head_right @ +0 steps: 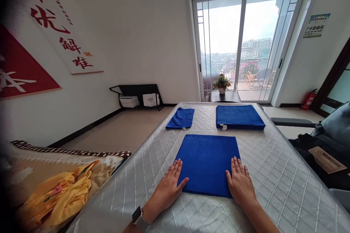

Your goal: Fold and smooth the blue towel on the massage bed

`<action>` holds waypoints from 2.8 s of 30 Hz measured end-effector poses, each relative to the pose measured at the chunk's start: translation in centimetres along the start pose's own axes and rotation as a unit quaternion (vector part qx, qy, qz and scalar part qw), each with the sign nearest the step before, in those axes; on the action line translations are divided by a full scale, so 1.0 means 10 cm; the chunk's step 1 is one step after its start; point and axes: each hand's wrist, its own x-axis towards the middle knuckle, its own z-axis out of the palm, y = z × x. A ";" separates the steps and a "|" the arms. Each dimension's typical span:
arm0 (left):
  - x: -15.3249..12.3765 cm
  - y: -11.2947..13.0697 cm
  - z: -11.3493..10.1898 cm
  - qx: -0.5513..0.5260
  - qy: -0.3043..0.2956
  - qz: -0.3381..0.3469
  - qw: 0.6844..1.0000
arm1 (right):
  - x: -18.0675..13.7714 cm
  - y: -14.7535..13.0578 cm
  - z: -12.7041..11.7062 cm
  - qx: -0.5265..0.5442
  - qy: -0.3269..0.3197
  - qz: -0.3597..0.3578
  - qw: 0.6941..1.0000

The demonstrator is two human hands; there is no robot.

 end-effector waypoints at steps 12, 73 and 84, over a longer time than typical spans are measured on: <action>-0.03 -0.09 0.09 0.004 0.036 0.022 0.999 | -0.50 -0.07 -0.09 0.025 -0.043 0.025 0.998; -0.57 -0.39 0.30 0.037 0.245 0.096 0.964 | 0.68 -0.01 -0.38 -0.013 -0.060 -0.005 0.998; -0.11 0.30 -0.35 0.012 0.141 0.039 0.989 | 0.74 0.13 0.00 0.024 -0.035 0.021 0.999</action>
